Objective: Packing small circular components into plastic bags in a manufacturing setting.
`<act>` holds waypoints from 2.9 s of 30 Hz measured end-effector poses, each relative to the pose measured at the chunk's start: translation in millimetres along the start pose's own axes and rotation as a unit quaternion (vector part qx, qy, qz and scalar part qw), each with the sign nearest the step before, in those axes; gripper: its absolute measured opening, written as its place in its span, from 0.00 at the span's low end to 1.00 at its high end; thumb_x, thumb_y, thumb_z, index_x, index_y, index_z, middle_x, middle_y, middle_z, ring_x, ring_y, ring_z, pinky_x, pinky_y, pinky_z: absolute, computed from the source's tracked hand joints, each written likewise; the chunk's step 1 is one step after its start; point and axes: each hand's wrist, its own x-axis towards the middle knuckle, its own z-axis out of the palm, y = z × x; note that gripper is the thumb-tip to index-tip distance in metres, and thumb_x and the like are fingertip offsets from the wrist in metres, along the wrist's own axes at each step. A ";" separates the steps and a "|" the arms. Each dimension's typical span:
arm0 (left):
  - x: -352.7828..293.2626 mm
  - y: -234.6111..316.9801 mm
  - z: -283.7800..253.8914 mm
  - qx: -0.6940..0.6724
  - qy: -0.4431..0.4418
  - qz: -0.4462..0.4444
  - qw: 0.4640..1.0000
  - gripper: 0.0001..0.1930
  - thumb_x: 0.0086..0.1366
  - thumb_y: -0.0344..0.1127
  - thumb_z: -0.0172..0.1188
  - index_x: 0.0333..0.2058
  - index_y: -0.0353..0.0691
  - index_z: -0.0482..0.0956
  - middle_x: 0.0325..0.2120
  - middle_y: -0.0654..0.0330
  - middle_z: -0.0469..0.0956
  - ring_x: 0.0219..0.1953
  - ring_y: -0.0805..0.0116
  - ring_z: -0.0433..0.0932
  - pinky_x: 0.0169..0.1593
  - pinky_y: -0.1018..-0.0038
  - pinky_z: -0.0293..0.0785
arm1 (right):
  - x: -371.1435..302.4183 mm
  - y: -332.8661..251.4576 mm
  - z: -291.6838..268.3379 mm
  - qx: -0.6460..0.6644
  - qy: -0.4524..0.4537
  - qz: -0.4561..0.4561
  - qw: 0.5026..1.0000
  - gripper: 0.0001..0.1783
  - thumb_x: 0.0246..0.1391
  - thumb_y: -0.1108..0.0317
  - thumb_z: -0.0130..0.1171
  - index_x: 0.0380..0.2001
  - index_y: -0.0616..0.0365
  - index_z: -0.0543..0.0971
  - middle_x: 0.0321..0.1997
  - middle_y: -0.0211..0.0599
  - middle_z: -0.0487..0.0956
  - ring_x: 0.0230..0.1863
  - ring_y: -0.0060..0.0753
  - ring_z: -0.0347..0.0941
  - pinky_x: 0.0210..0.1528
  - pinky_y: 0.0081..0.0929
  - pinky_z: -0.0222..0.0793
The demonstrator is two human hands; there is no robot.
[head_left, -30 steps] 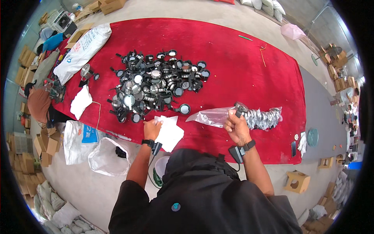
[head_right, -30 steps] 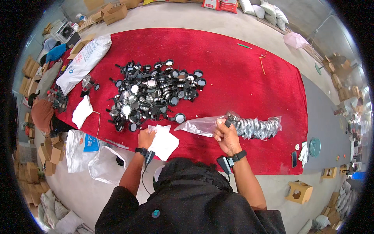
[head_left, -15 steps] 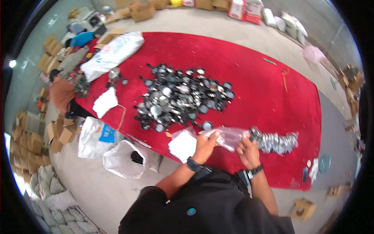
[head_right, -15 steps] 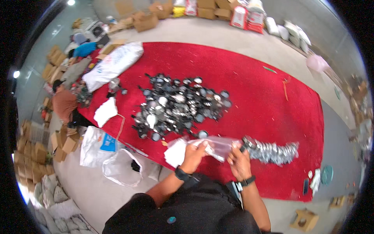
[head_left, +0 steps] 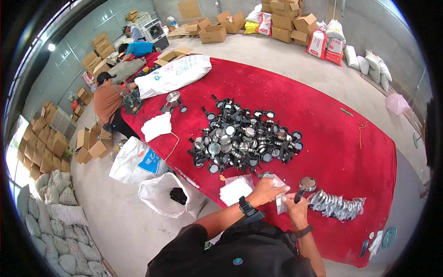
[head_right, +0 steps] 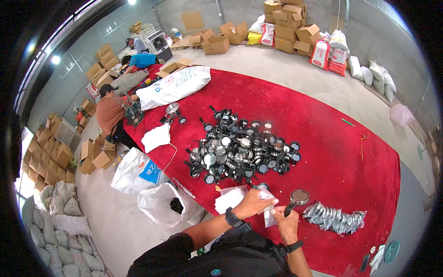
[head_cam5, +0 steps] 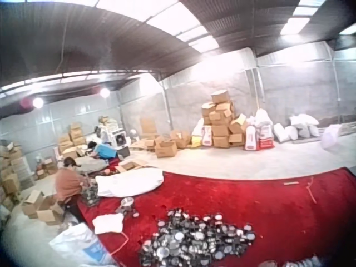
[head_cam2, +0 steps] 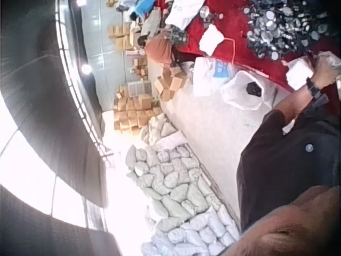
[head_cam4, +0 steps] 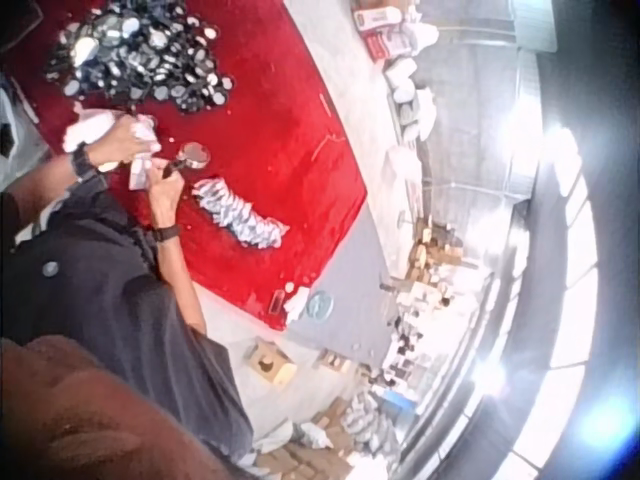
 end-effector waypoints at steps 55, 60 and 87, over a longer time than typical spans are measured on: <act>-4.5 -28.2 34.5 0.099 0.024 0.071 0.992 0.08 0.70 0.30 0.61 0.32 0.31 0.78 0.24 0.58 0.78 0.27 0.74 0.75 0.32 0.71 0.71 | -10.4 -6.4 -27.6 0.339 0.039 0.183 0.922 0.10 0.64 0.65 0.64 0.29 0.48 0.74 0.19 0.13 0.59 0.16 0.11 0.52 0.17 0.18 0.48; -4.6 -13.7 19.7 0.137 0.020 0.047 0.989 0.07 0.69 0.29 0.59 0.32 0.32 0.78 0.23 0.61 0.77 0.27 0.76 0.75 0.31 0.72 0.71 | -7.4 -6.2 -39.5 0.348 0.077 0.174 0.918 0.12 0.64 0.65 0.64 0.28 0.46 0.72 0.19 0.13 0.59 0.17 0.11 0.52 0.18 0.18 0.48; 14.0 -29.0 57.5 0.292 0.021 0.025 0.956 0.07 0.65 0.31 0.65 0.37 0.37 0.77 0.21 0.64 0.80 0.22 0.78 0.76 0.28 0.74 0.71 | -71.0 -21.9 -102.9 0.083 -0.457 0.093 0.881 0.27 0.71 0.47 0.56 0.40 0.65 0.85 0.24 0.21 0.69 0.23 0.13 0.62 0.25 0.20 0.58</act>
